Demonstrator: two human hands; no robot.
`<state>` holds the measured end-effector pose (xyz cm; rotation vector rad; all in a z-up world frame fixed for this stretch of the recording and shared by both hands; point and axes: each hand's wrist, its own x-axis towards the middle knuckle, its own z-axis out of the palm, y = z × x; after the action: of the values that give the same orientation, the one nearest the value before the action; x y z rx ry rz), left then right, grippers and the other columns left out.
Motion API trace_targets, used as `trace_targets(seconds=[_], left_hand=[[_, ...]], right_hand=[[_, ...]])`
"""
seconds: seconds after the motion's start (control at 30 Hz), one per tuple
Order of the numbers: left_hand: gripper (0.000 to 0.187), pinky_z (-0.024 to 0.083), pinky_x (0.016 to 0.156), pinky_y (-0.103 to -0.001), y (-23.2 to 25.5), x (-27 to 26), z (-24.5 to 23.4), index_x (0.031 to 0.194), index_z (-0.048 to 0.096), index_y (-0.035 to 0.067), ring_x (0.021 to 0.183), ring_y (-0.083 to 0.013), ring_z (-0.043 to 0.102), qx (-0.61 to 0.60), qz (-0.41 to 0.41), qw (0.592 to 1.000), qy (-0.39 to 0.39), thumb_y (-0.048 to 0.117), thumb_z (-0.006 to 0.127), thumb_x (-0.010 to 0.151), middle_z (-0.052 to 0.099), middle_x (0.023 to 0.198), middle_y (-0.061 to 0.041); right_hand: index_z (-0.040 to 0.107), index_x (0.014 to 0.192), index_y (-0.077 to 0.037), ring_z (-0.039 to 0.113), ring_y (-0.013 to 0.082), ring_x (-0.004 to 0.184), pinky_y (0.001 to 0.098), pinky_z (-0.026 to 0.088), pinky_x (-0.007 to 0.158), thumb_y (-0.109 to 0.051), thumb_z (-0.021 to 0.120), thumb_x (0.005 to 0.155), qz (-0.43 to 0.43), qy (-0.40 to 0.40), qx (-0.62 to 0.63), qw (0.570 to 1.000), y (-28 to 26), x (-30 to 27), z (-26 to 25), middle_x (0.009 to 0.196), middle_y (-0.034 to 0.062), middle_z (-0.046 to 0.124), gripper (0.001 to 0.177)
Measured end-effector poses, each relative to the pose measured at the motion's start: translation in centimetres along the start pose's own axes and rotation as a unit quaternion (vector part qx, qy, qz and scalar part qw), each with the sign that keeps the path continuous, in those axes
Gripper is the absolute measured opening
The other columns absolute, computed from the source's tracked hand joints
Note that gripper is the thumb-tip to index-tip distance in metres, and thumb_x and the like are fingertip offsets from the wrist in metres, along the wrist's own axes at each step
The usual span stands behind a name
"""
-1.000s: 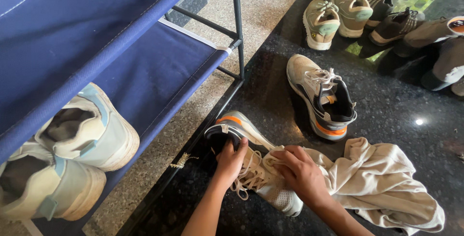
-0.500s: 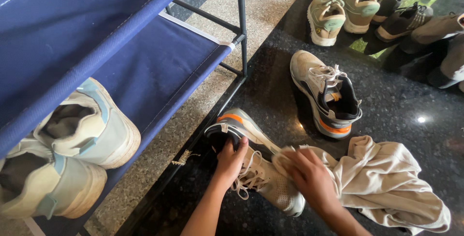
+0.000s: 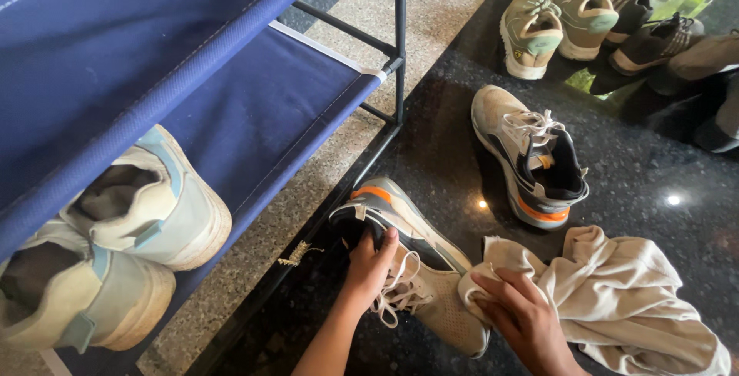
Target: The person wipes a pair of white and orange sneakers with a cloth. They hold one shoe at a time, rubbing the upper, sides, and sole areas with the cloth while other shoes remain on the floor nearby.
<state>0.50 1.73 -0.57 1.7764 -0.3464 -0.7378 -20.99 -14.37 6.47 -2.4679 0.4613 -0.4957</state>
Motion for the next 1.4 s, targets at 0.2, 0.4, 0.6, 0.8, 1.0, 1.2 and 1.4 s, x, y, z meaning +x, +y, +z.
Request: trace_targets(seconds=[0.2, 0.4, 0.6, 0.8, 1.0, 1.2, 1.4], left_hand=[[0.084, 0.043, 0.109, -0.043, -0.4, 0.1, 0.0, 0.147, 0.048, 0.007, 0.133, -0.0315, 0.055, -0.011, -0.001, 1.000, 0.009, 0.068, 0.050, 0.090, 0.061, 0.142, -0.016], [0.073, 0.048, 0.106, -0.039, -0.4, 0.0, 0.3, 0.143, 0.054, 0.004, 0.127, -0.0303, 0.064, -0.037, 0.036, 0.999, 0.017, 0.058, 0.055, 0.093, 0.068, 0.135, -0.017], [0.077, 0.043, 0.108, -0.039, -0.1, -0.5, -0.3, 0.148, 0.046, 0.006, 0.132, -0.0283, 0.056, -0.052, 0.024, 0.998, 0.002, 0.060, 0.051, 0.094, 0.060, 0.142, -0.014], [0.075, 0.046, 0.107, -0.040, -0.6, -0.2, -0.1, 0.143, 0.052, 0.004, 0.128, -0.0301, 0.061, -0.053, 0.058, 0.997, 0.018, 0.060, 0.053, 0.094, 0.065, 0.137, -0.016], [0.066, 0.048, 0.103, -0.039, -1.2, -0.1, -0.3, 0.140, 0.053, 0.002, 0.122, -0.0309, 0.065, -0.067, 0.128, 0.990, 0.011, 0.052, 0.056, 0.098, 0.068, 0.131, -0.018], [0.063, 0.048, 0.105, -0.038, -1.5, 0.2, -0.6, 0.141, 0.053, 0.002, 0.125, -0.0308, 0.064, -0.060, 0.096, 0.994, -0.007, 0.049, 0.057, 0.098, 0.068, 0.132, -0.018], [0.068, 0.043, 0.108, -0.042, -1.2, 0.0, -0.6, 0.145, 0.049, 0.002, 0.130, -0.0337, 0.058, -0.070, 0.115, 0.991, -0.010, 0.051, 0.055, 0.098, 0.063, 0.138, -0.019]], right_hand=[[0.074, 0.113, -0.019, 0.071, 0.0266, 0.091, 0.0414, 0.059, 0.074, -0.021, 0.072, 0.086, -0.017, -0.058, -0.028, 0.998, -0.7, 7.0, 3.2, 0.102, 0.0040, 0.069, 0.028], [0.075, 0.109, -0.015, 0.072, 0.0308, 0.086, 0.0426, 0.059, 0.071, -0.018, 0.071, 0.085, -0.039, -0.029, -0.032, 0.998, -1.1, 11.0, 5.2, 0.101, 0.0069, 0.071, 0.025], [0.074, 0.117, -0.015, 0.077, 0.0244, 0.085, 0.0377, 0.063, 0.071, -0.020, 0.071, 0.085, -0.002, -0.110, 0.036, 0.993, -0.1, 5.0, 0.1, 0.114, 0.0079, 0.069, 0.033], [0.073, 0.120, -0.017, 0.077, 0.0222, 0.086, 0.0355, 0.064, 0.072, -0.020, 0.071, 0.085, 0.014, -0.133, 0.035, 0.990, 0.1, 5.7, 0.7, 0.115, 0.0059, 0.069, 0.035], [0.074, 0.111, -0.018, 0.071, 0.0317, 0.093, 0.0429, 0.059, 0.077, -0.016, 0.074, 0.083, -0.104, -0.047, -0.008, 0.993, -2.8, 14.6, 6.7, 0.111, 0.0070, 0.069, 0.028], [0.075, 0.111, -0.019, 0.071, 0.0304, 0.092, 0.0421, 0.059, 0.075, -0.018, 0.077, 0.084, -0.160, -0.030, -0.022, 0.986, -4.6, 20.4, 10.0, 0.107, 0.0062, 0.069, 0.027], [0.074, 0.114, -0.017, 0.072, 0.0290, 0.087, 0.0405, 0.061, 0.071, -0.018, 0.075, 0.086, -0.161, -0.055, 0.005, 0.985, -3.5, 18.3, 9.1, 0.109, 0.0085, 0.067, 0.028]])
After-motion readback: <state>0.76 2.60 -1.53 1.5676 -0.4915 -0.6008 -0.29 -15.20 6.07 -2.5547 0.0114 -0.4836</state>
